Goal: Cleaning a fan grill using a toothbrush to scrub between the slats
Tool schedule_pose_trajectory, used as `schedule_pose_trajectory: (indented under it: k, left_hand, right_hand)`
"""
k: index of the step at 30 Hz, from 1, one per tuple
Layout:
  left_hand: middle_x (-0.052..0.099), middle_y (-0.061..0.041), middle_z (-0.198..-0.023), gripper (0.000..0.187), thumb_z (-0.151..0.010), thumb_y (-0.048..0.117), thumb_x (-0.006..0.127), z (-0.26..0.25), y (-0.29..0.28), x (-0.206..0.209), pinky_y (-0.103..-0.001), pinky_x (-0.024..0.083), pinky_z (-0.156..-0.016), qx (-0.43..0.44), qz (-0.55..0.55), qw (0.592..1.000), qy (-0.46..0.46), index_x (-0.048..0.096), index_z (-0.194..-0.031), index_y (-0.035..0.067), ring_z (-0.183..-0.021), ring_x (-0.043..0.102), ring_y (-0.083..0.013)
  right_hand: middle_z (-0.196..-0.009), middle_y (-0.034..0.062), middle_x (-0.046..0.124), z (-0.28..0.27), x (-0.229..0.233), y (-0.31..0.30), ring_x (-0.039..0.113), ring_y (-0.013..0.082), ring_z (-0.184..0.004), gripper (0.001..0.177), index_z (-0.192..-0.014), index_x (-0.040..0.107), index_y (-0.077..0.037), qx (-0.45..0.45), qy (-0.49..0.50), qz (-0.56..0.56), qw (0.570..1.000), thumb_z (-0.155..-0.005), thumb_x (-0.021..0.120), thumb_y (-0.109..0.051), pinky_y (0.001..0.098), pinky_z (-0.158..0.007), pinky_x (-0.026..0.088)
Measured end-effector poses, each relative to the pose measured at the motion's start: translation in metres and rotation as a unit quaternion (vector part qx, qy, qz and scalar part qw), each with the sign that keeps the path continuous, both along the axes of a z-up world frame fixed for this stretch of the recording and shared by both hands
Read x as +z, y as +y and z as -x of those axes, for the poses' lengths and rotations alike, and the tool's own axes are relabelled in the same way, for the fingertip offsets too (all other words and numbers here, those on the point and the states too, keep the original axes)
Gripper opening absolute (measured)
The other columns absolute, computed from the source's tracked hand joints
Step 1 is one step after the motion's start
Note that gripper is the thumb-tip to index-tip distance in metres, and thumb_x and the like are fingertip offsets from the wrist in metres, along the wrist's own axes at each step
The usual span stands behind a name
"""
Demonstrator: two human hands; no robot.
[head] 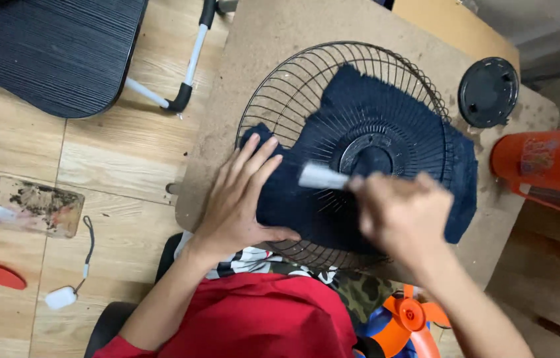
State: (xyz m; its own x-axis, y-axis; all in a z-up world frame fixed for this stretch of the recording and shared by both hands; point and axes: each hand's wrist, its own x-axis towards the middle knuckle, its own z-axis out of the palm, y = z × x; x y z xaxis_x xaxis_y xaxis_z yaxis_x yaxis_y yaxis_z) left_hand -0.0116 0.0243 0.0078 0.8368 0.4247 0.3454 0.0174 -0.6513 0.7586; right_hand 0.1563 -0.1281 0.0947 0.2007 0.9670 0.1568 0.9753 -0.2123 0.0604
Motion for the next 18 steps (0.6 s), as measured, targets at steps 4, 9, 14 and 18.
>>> schedule_pose_trajectory:
  k: [4,9,14,18]
  left_hand:
    - [0.035,-0.018,-0.146,0.112,-0.058,0.058,0.082,-0.002,0.006,0.007,-0.052,0.025,-0.109,0.002,-0.003,1.0,0.004,0.031,-0.141,0.001,-0.137,0.03,-0.0397]
    - [0.035,-0.02,-0.146,0.116,-0.059,0.048,0.084,0.001,0.005,0.006,-0.056,0.022,-0.11,0.0,-0.007,1.0,-0.007,0.023,-0.144,-0.002,-0.137,0.029,-0.0412]
    - [0.027,-0.012,-0.152,0.113,-0.072,0.057,0.079,0.004,0.004,0.003,-0.053,0.026,-0.118,-0.018,-0.044,0.998,0.051,0.013,-0.145,0.002,-0.144,0.026,-0.0344]
    - [0.03,-0.014,-0.15,0.112,-0.069,0.053,0.079,0.002,0.004,0.004,-0.053,0.026,-0.116,-0.01,-0.054,0.997,0.048,0.016,-0.144,0.0,-0.142,0.029,-0.0362]
  right_hand:
    - [-0.043,-0.0008,0.047,0.009,-0.004,0.007,0.052,0.021,-0.04,0.024,-0.061,0.05,-0.019,0.017,-0.027,0.004,0.999,-0.082,0.062,-0.026,0.0322,-0.047,0.038]
    - [-0.044,-0.0015,0.048,0.006,-0.004,0.006,0.053,0.0207,-0.042,0.025,-0.061,0.052,-0.019,0.004,-0.048,0.015,0.999,-0.08,0.066,-0.028,0.0335,-0.049,0.039]
    - [-0.045,-0.0026,0.036,-0.023,-0.001,0.0,0.033,0.0147,-0.037,0.042,-0.066,0.042,-0.016,-0.08,-0.08,0.028,0.993,-0.103,0.06,-0.024,0.0303,-0.047,0.027]
    - [-0.044,-0.0037,0.035,0.007,0.001,0.006,0.032,0.0131,-0.035,0.036,-0.064,0.042,-0.016,-0.016,-0.062,-0.005,0.998,-0.096,0.057,-0.02,0.0328,-0.041,0.03]
